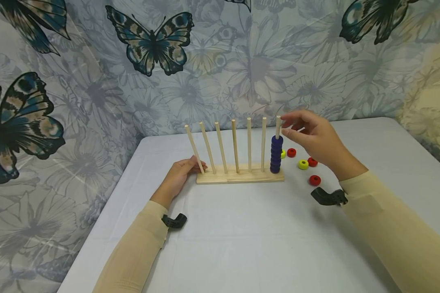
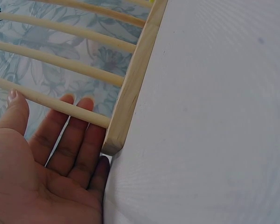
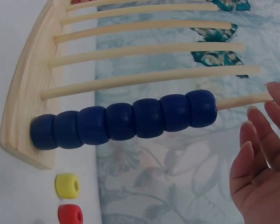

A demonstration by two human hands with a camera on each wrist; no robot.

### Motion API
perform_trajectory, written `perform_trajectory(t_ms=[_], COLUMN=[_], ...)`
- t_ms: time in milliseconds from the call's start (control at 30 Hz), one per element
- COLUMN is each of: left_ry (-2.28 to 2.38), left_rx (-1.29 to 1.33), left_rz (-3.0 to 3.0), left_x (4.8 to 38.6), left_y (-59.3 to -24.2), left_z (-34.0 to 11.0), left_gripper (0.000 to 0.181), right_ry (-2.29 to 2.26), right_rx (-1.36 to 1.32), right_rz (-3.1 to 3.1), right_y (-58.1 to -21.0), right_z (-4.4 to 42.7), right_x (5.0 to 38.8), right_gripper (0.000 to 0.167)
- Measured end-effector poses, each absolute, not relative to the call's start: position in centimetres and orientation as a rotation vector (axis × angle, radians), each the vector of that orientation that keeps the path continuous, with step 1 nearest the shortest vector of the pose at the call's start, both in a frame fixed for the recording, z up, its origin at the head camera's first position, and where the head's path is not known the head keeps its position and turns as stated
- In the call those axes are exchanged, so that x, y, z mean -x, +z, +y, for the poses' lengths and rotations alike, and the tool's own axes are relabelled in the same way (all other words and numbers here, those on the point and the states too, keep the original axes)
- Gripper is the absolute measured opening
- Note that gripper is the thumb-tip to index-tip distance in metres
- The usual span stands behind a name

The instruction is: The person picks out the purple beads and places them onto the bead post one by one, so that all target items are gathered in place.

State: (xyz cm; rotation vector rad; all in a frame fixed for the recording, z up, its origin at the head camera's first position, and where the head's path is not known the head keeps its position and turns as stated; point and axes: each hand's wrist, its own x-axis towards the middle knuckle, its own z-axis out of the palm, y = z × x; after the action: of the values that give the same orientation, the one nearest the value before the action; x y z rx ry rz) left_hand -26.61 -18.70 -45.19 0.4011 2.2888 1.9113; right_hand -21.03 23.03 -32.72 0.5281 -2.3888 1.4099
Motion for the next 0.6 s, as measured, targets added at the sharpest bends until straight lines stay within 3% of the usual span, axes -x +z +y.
perform_trajectory(t_ms=[600], left_ry=[1.903], left_rx=[-0.395], left_rz=[2.298], left_x=[26.6], left_y=[-45.2], left_z=[-18.8], left_gripper=[0.062], right_ry=[1.419], right_rx=[-0.526], right_rz=[-2.454], right_y=[-34.3], right_z=[25.8], right_x=[19.9], right_gripper=[0.029])
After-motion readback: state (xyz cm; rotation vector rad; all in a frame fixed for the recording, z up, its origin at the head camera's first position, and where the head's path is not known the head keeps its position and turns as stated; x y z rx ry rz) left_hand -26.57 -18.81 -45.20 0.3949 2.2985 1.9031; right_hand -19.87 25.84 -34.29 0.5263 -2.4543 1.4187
